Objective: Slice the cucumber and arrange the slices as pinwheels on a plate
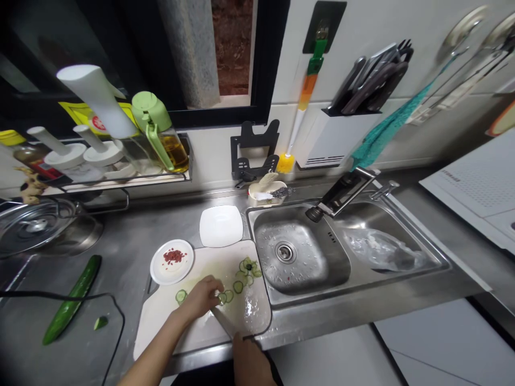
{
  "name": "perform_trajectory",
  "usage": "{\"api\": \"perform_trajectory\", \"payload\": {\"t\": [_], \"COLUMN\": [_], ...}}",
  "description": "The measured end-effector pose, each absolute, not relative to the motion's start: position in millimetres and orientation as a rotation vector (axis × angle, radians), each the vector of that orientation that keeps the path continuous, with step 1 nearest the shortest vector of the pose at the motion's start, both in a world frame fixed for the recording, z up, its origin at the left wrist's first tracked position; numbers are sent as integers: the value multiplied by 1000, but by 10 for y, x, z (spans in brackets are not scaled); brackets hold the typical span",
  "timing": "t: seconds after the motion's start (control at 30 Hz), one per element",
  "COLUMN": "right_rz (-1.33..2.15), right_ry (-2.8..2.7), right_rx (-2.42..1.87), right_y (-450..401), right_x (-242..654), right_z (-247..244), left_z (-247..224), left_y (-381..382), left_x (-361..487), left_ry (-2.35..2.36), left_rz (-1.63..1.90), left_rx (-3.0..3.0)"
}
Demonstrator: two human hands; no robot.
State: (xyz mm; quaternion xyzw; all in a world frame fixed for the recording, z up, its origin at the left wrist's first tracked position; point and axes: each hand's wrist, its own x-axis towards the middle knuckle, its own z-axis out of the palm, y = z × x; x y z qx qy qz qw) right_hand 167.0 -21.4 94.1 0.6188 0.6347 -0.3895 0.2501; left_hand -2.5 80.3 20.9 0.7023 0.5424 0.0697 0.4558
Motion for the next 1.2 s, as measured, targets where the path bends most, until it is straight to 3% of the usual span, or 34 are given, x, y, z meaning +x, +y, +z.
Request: {"api": "perform_trajectory", "payload": {"t": [0.2, 0.6, 0.93, 1.2], "right_rz": [-1075, -1083, -1146, -1098], "right_ry": [1720, 1716, 1718, 1755], "right_rx": [1671, 1692, 1689, 1746], "right_y": [-169, -193, -256, -218], "right_x": [1653, 1687, 1772, 1833], "right_z": [1020, 1010, 873, 968], "left_z": [265, 391, 198, 260], "left_y": [820, 649, 414, 430], "left_x": [-11, -107, -264, -298], "left_ry": [1354, 1382, 1576, 1499], "left_rz": [122, 420, 551, 428], "left_rx": [1748, 1578, 1386, 1486]}}
